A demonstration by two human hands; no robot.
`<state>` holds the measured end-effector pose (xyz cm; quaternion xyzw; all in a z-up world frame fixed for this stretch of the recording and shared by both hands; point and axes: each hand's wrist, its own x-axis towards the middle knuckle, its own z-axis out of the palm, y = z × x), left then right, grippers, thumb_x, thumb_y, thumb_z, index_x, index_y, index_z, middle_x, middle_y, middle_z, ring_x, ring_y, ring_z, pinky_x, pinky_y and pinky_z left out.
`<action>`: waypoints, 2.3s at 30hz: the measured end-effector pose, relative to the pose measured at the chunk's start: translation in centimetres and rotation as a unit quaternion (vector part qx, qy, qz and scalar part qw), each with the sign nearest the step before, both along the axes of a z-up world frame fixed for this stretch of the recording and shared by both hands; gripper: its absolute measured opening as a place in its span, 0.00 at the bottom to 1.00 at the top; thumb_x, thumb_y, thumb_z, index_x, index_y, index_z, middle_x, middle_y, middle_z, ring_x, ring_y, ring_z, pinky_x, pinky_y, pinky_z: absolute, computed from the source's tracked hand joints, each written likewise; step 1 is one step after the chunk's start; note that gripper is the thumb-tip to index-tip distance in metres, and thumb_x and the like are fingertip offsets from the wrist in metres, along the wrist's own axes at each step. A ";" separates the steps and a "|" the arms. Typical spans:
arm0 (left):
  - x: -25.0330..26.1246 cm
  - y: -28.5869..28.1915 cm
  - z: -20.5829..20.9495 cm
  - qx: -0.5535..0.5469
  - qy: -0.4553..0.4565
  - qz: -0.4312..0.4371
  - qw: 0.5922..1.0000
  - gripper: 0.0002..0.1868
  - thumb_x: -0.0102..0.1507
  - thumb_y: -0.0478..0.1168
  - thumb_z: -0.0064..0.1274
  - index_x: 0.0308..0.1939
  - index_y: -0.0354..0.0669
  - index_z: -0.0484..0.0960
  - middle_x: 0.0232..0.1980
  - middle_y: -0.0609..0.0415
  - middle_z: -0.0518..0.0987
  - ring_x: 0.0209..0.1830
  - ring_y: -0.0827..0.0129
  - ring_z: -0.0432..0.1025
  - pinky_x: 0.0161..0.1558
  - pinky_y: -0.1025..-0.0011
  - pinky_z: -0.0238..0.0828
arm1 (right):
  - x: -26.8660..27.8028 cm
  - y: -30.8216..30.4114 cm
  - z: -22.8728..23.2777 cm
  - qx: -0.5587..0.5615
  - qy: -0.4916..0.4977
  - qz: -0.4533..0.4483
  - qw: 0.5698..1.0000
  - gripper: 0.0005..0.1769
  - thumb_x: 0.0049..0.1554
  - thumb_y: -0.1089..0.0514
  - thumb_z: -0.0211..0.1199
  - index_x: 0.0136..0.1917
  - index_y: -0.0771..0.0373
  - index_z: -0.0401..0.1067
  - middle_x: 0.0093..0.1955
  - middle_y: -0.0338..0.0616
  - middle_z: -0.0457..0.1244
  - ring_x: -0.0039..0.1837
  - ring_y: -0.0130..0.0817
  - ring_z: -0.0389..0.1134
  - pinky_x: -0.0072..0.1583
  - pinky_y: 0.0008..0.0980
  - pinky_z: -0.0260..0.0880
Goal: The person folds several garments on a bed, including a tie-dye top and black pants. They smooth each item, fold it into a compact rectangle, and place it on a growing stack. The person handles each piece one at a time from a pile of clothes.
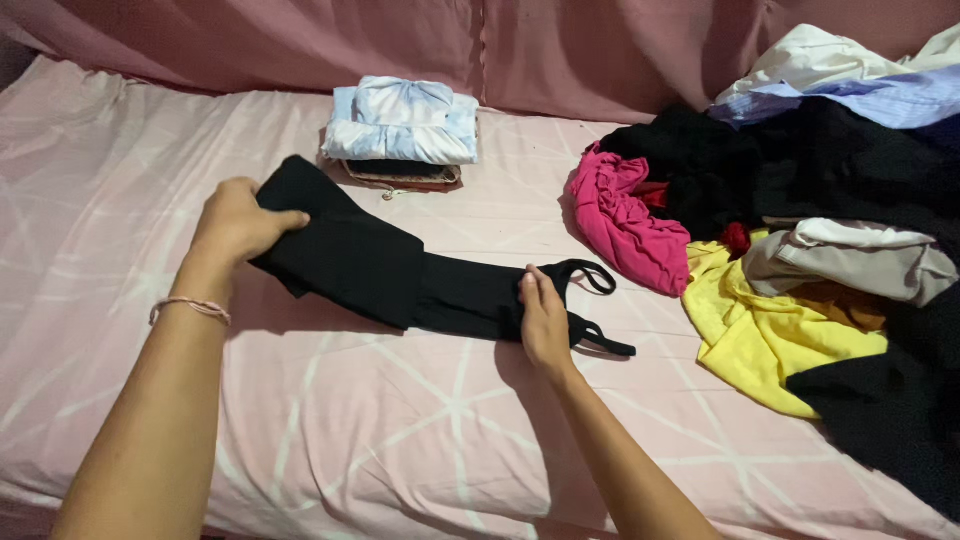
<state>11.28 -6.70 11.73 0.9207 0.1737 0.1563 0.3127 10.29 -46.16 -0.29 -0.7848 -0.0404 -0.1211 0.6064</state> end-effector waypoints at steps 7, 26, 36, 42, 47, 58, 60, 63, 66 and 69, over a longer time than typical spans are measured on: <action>1.3 -11.8 2.9 0.011 -0.102 -0.080 0.992 0.36 0.51 0.51 0.68 0.57 0.34 0.76 0.55 0.36 0.80 0.55 0.46 0.76 0.55 0.55 0.72 | 3.2 -1.6 -1.5 0.223 0.058 0.059 0.971 0.28 0.69 0.46 0.44 0.64 0.73 0.70 0.59 0.53 0.68 0.56 0.40 0.72 0.60 0.35 0.72; -0.7 -24.1 -4.4 0.060 -0.084 -0.155 0.983 0.13 0.67 0.45 0.49 0.43 0.40 0.84 0.48 0.44 0.83 0.55 0.48 0.75 0.59 0.53 0.70 | -1.7 -5.7 4.2 -0.241 -0.147 -0.141 0.949 0.21 0.56 0.53 0.65 0.60 0.66 0.71 0.58 0.54 0.67 0.62 0.49 0.66 0.64 0.40 0.62; -0.9 -26.7 -10.9 0.154 -0.108 -0.353 0.917 0.28 0.72 0.49 0.35 0.74 0.39 0.64 0.77 0.44 0.63 0.79 0.49 0.51 0.76 0.50 0.37 | 1.0 -4.2 1.8 -0.422 -0.183 0.049 0.887 0.26 0.65 0.53 0.49 0.73 0.65 0.64 0.77 0.52 0.56 0.81 0.53 0.48 0.78 0.55 0.42; -1.7 -25.8 -9.4 0.207 -0.057 -0.316 0.924 0.33 0.69 0.60 0.33 0.74 0.47 0.64 0.78 0.44 0.59 0.79 0.51 0.47 0.75 0.52 0.34 | 0.3 -4.7 1.0 -0.365 -0.125 0.036 0.922 0.28 0.64 0.48 0.51 0.73 0.61 0.64 0.78 0.51 0.54 0.83 0.53 0.45 0.79 0.52 0.40; -1.8 -23.1 -9.5 0.209 0.007 -0.225 0.952 0.38 0.69 0.64 0.29 0.75 0.45 0.61 0.80 0.48 0.56 0.81 0.56 0.46 0.77 0.52 0.33 | -0.4 -5.0 1.1 -0.347 -0.118 0.014 0.930 0.30 0.65 0.47 0.50 0.75 0.63 0.61 0.80 0.51 0.52 0.83 0.54 0.43 0.79 0.56 0.34; 0.9 -24.5 -10.0 0.230 -0.020 -0.156 0.960 0.39 0.71 0.60 0.38 0.72 0.27 0.62 0.78 0.32 0.57 0.82 0.44 0.47 0.79 0.53 0.34 | -0.4 -5.5 0.0 -0.306 -0.102 0.007 0.947 0.31 0.66 0.46 0.48 0.77 0.61 0.58 0.82 0.50 0.49 0.84 0.51 0.43 0.79 0.56 0.35; 0.9 -27.2 -10.0 0.227 -0.079 -0.266 0.933 0.35 0.73 0.55 0.37 0.73 0.27 0.63 0.78 0.34 0.59 0.81 0.45 0.49 0.80 0.52 0.35 | -0.3 -5.4 -0.2 -0.303 -0.103 0.010 0.947 0.31 0.66 0.47 0.48 0.77 0.62 0.57 0.82 0.49 0.49 0.84 0.51 0.43 0.78 0.56 0.34; -0.5 -29.4 -10.9 0.156 -0.129 -0.364 0.909 0.32 0.73 0.51 0.32 0.74 0.33 0.63 0.79 0.39 0.59 0.80 0.46 0.49 0.77 0.50 0.36 | -0.1 -5.6 -0.4 -0.299 -0.110 0.016 0.948 0.31 0.65 0.48 0.47 0.77 0.62 0.57 0.83 0.49 0.48 0.84 0.51 0.43 0.78 0.56 0.35; -1.5 -28.7 -11.1 0.194 -0.084 -0.332 0.919 0.31 0.72 0.54 0.29 0.75 0.41 0.63 0.79 0.47 0.60 0.80 0.52 0.50 0.77 0.50 0.35 | -0.2 -5.8 -0.6 -0.303 -0.117 0.013 0.946 0.31 0.65 0.48 0.47 0.78 0.61 0.58 0.83 0.49 0.48 0.83 0.51 0.43 0.78 0.55 0.36; -1.9 -25.9 -10.1 0.208 -0.044 -0.251 0.944 0.32 0.71 0.58 0.30 0.74 0.45 0.63 0.77 0.48 0.61 0.80 0.54 0.50 0.75 0.49 0.35 | -0.2 -5.5 -0.4 -0.295 -0.107 0.013 0.949 0.30 0.65 0.48 0.46 0.77 0.60 0.58 0.83 0.47 0.49 0.84 0.51 0.44 0.79 0.53 0.37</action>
